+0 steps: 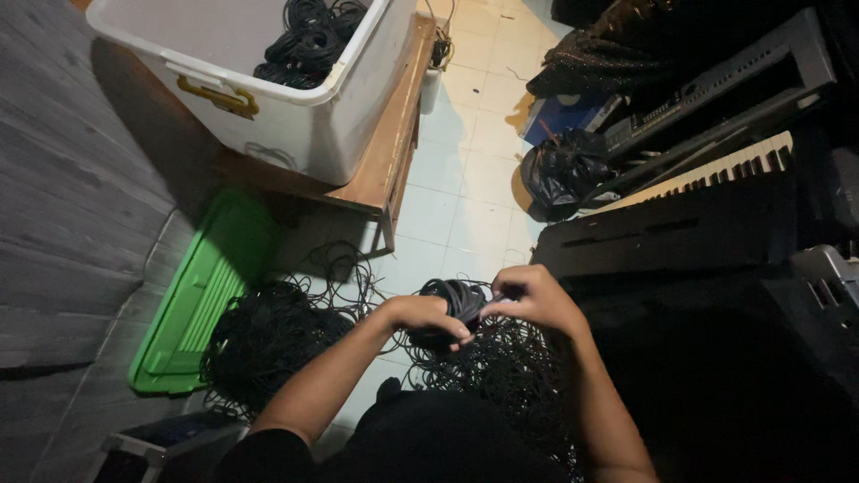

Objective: The person coils black cables by hand and places the coiled bundles into a white plastic bin.

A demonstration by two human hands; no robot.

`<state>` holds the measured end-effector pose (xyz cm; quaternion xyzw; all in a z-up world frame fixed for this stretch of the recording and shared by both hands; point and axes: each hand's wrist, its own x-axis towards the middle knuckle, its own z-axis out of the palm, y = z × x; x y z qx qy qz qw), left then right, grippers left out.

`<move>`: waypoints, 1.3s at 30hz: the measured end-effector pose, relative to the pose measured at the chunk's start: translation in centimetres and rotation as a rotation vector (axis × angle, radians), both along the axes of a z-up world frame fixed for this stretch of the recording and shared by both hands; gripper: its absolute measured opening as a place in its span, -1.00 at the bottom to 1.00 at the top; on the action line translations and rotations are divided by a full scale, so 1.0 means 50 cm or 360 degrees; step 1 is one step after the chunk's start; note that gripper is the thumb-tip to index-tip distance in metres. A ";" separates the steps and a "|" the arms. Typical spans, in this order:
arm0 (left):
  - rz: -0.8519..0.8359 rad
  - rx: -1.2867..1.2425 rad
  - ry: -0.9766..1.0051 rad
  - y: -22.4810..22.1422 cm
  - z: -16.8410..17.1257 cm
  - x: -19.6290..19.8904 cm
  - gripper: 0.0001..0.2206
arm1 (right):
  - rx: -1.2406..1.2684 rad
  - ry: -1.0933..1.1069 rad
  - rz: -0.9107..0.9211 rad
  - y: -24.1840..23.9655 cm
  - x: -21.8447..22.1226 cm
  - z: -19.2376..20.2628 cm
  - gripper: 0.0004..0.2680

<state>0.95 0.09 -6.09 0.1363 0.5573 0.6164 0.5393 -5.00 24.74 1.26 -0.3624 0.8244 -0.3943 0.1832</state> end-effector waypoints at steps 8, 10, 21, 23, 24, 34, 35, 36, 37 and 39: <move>-0.0131 0.1083 -0.0195 0.027 0.020 0.039 -0.57 | -0.0456 -0.0301 -0.0423 0.036 -0.055 -0.292 -0.72; -0.0085 0.1288 -0.0222 0.039 0.029 0.024 -0.54 | -0.0311 -0.0452 -0.0615 0.021 -0.044 -0.347 -0.69; 0.1490 0.1657 0.0296 -0.049 0.065 -0.032 -0.53 | -0.0463 -0.0891 0.0164 -0.029 0.068 -0.295 -0.64; 0.1880 0.1402 0.0555 -0.057 0.077 -0.032 -0.51 | -0.0303 -0.0823 0.0183 -0.030 0.078 -0.292 -0.66; 0.1954 0.1354 0.0601 -0.060 0.079 -0.035 -0.51 | -0.0193 -0.0790 0.0176 -0.032 0.080 -0.292 -0.67; 0.1875 0.0058 0.1221 -0.150 0.109 -0.036 -0.56 | 0.0618 -0.0478 0.0666 -0.033 0.109 -0.196 -0.66; 0.1671 -0.0186 0.1182 -0.161 0.118 -0.034 -0.54 | 0.0574 -0.0479 0.0637 -0.035 0.112 -0.170 -0.69; 0.1515 -0.0577 0.1203 -0.162 0.124 -0.031 -0.52 | 0.0530 -0.0481 0.0609 -0.034 0.113 -0.143 -0.72; 0.1335 -0.0960 0.1209 -0.161 0.129 -0.028 -0.50 | 0.0485 -0.0483 0.0578 -0.031 0.115 -0.118 -0.74; 0.1152 -0.1328 0.1157 -0.154 0.128 -0.022 -0.44 | 0.0299 -0.0357 0.0517 -0.010 0.113 -0.066 -0.79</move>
